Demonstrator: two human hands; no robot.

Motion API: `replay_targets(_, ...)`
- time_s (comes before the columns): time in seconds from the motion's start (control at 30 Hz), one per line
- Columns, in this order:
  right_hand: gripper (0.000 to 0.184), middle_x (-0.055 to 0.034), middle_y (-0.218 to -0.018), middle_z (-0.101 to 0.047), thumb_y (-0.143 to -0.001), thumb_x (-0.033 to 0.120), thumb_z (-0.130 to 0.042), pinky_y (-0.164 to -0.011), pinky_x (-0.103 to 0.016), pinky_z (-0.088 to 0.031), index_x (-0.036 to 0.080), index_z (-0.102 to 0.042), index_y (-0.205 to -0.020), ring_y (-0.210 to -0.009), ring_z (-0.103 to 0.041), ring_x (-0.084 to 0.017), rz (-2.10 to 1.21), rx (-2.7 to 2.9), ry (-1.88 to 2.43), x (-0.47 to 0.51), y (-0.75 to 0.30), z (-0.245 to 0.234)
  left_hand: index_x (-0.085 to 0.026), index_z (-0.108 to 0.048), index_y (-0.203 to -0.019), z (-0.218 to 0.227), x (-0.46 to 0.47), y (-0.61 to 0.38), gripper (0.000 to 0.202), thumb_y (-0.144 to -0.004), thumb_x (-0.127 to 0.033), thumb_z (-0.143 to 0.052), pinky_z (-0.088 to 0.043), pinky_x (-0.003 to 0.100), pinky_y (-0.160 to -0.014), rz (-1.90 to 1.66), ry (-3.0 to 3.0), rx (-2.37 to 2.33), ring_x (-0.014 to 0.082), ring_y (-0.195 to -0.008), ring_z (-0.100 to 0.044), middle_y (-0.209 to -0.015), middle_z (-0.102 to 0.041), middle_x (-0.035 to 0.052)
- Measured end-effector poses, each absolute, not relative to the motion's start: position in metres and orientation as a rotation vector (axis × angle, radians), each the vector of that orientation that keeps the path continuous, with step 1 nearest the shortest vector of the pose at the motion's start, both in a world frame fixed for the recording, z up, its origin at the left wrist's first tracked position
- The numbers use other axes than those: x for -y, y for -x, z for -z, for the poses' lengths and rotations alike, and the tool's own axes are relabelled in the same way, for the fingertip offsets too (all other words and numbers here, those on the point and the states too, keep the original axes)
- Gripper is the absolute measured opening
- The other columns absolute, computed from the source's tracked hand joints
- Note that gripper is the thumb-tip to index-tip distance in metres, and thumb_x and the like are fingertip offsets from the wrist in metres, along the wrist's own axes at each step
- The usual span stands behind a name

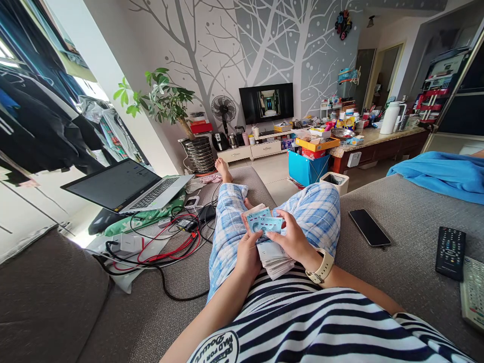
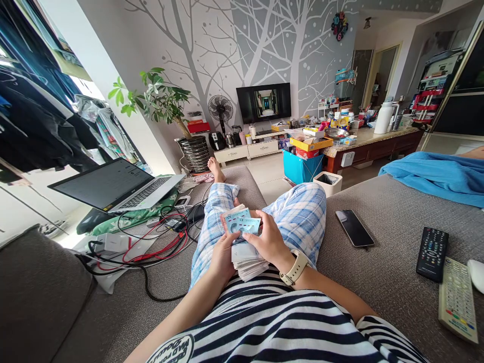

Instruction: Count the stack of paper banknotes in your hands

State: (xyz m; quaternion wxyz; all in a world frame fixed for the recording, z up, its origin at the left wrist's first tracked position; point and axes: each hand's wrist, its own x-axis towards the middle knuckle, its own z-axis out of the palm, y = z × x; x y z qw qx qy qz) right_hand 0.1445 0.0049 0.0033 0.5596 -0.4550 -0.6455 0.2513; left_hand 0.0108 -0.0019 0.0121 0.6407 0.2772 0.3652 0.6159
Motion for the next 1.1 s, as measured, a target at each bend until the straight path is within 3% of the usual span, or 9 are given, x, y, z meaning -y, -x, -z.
replay_targets(0.17, 0.045, -0.0049, -0.097, -0.063, -0.079, 0.031, -0.065, -0.078, -0.035, -0.048, 0.022, -0.05, -0.12, -0.082, -0.059, -0.02, -0.66, 1.477, 1.042, -0.006, -0.146, -0.003, -0.016, -0.066, -0.084, -0.011, 0.002, -0.011, 0.024, -0.06, -0.014, -0.072, -0.054, 0.037, -0.075, -1.409, -0.619, -0.841, 0.0239, -0.074, -0.07, -0.077, -0.072, 0.0062)
replay_targets(0.37, 0.029, 0.0022, -0.069, -0.055, -0.086, 0.027, -0.054, -0.062, -0.029, -0.042, 0.022, -0.054, -0.114, -0.063, -0.053, -0.016, -0.678, 1.456, 0.974, -0.007, -0.146, -0.002, -0.014, -0.066, -0.091, -0.008, 0.0, -0.012, 0.026, -0.065, -0.017, -0.069, -0.055, 0.04, -0.078, -1.414, -0.565, -0.822, 0.0255, -0.079, -0.071, -0.083, -0.073, 0.0081)
replay_targets(0.53, 0.026, 0.0027, -0.065, -0.053, -0.086, 0.03, -0.054, -0.056, -0.027, -0.037, 0.022, -0.059, -0.111, -0.058, -0.049, -0.015, -0.732, 1.411, 0.942, -0.007, -0.146, -0.001, -0.013, -0.067, -0.097, -0.004, -0.006, -0.012, 0.025, -0.074, -0.024, -0.061, -0.056, 0.04, -0.08, -1.383, -0.517, -0.767, 0.0269, -0.085, -0.071, -0.088, -0.074, 0.01)
replay_targets(0.8, 0.025, 0.0031, -0.061, -0.054, -0.086, 0.036, -0.054, -0.053, -0.027, -0.035, 0.021, -0.063, -0.104, -0.053, -0.047, -0.015, -0.8, 1.369, 0.912, -0.005, -0.146, -0.004, -0.013, -0.068, -0.09, 0.0, -0.007, -0.011, 0.022, -0.072, -0.026, -0.064, -0.056, 0.04, -0.078, -1.356, -0.574, -0.764, 0.0271, -0.083, -0.071, -0.086, -0.074, 0.0089)
replay_targets(1.1, 0.019, -0.0002, -0.072, -0.059, -0.085, 0.039, -0.056, -0.06, -0.027, -0.04, 0.021, -0.06, -0.079, -0.064, -0.052, -0.016, -0.827, 1.375, 0.846, -0.007, -0.142, -0.008, -0.014, -0.066, -0.082, 0.0, -0.008, -0.008, 0.014, -0.073, -0.025, -0.064, -0.056, 0.035, -0.078, -1.394, -0.589, -0.758, 0.0251, -0.083, -0.07, -0.076, -0.072, 0.0057)
